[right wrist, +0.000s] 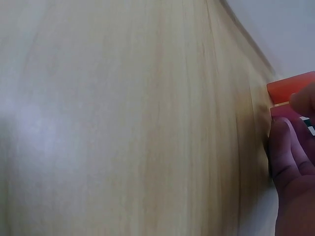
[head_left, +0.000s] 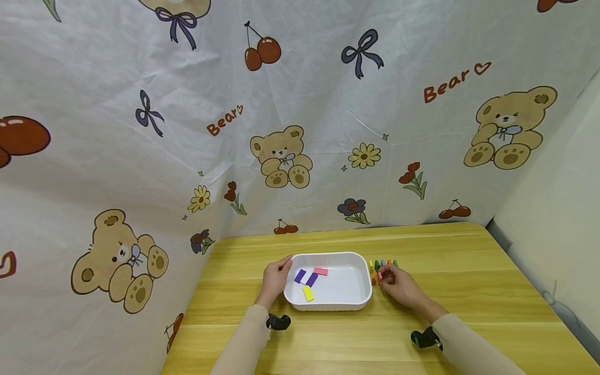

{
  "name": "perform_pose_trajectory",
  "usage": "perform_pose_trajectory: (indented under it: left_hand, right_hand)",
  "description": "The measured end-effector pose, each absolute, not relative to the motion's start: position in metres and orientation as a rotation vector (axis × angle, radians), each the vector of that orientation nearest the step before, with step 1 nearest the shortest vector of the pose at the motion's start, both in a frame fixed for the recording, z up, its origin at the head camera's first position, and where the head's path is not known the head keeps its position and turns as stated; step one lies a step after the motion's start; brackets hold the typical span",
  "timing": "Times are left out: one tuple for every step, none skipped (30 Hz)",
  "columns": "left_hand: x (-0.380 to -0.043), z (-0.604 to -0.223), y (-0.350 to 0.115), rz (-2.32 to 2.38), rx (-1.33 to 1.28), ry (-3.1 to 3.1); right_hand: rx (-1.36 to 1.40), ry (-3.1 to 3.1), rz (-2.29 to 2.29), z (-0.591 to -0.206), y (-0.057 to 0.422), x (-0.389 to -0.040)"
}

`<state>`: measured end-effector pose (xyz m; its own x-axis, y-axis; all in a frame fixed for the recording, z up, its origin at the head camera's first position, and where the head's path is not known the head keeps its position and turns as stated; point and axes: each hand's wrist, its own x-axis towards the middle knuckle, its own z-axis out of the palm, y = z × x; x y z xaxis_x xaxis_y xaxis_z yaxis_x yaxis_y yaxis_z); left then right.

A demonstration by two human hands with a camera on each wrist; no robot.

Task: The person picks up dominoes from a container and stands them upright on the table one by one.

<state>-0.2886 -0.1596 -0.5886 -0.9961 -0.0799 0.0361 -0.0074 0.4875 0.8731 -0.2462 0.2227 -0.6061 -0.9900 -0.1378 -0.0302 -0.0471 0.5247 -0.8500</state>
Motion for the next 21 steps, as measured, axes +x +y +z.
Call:
perform_pose_trajectory:
  left_hand:
    - [-0.289, -0.589, -0.16, -1.555, 0.079, -2.647]
    - [-0.289, -0.589, -0.16, -1.552, 0.078, -2.648]
    - [-0.288, -0.589, -0.159, -1.548, 0.075, -2.649]
    - [-0.289, -0.589, -0.159, -1.55, 0.078, -2.65]
    - [-0.289, -0.589, -0.159, -1.553, 0.079, -2.65]
    - [-0.289, -0.589, -0.159, -1.557, 0.081, -2.649]
    - [-0.289, -0.589, -0.159, -1.562, 0.083, -2.648]
    - [-0.289, -0.588, -0.159, -1.565, 0.085, -2.647]
    - [-0.289, -0.588, -0.159, -1.57, 0.086, -2.646]
    - [-0.289, -0.588, -0.159, -1.578, 0.09, -2.645]
    - [-0.289, -0.588, -0.159, -1.577, 0.086, -2.645]
    - [-0.289, -0.588, -0.159, -1.575, 0.085, -2.645]
    - [-0.289, -0.589, -0.159, -1.573, 0.084, -2.647]
    - [-0.29, -0.589, -0.159, -1.573, 0.084, -2.647]
    - [-0.29, -0.589, -0.159, -1.573, 0.084, -2.647]
    - [-0.29, -0.589, -0.159, -1.572, 0.084, -2.647]
    - [-0.29, -0.589, -0.159, -1.573, 0.086, -2.647]
    - [-0.29, -0.589, -0.159, -1.574, 0.087, -2.646]
    - [-0.29, -0.589, -0.159, -1.575, 0.088, -2.645]
    - [-0.29, -0.59, -0.159, -1.576, 0.087, -2.644]
    - [-0.29, -0.59, -0.159, -1.576, 0.087, -2.643]
  right_hand:
    - [-0.158, 2.66, -1.483, -0.606, 0.223, -0.246]
    - [-0.171, 2.664, -1.48, -0.605, 0.223, -0.245]
    - [-0.166, 2.665, -1.484, -0.605, 0.223, -0.245]
    - [-0.17, 2.666, -1.483, -0.604, 0.223, -0.245]
    - [-0.174, 2.665, -1.486, -0.604, 0.224, -0.244]
    - [-0.175, 2.665, -1.487, -0.603, 0.224, -0.244]
    - [-0.17, 2.665, -1.488, -0.603, 0.225, -0.244]
    - [-0.179, 2.668, -1.485, -0.602, 0.225, -0.244]
    - [-0.168, 2.668, -1.488, -0.602, 0.226, -0.244]
    - [-0.167, 2.674, -1.486, -0.601, 0.226, -0.243]
    - [-0.168, 2.682, -1.483, -0.601, 0.227, -0.243]
    - [-0.171, 2.688, -1.483, -0.6, 0.227, -0.244]
    - [-0.176, 2.694, -1.485, -0.599, 0.228, -0.244]
    - [-0.181, 2.7, -1.487, -0.598, 0.228, -0.243]
    - [-0.189, 2.708, -1.487, -0.597, 0.228, -0.244]
    - [-0.193, 2.712, -1.493, -0.596, 0.228, -0.244]
    - [-0.2, 2.714, -1.5, -0.594, 0.228, -0.244]
    - [-0.21, 2.715, -1.509, -0.593, 0.228, -0.243]
    - [-0.216, 2.72, -1.511, -0.592, 0.228, -0.243]
    - [-0.219, 2.726, -1.515, -0.59, 0.228, -0.243]
    - [-0.222, 2.732, -1.519, -0.589, 0.227, -0.243]
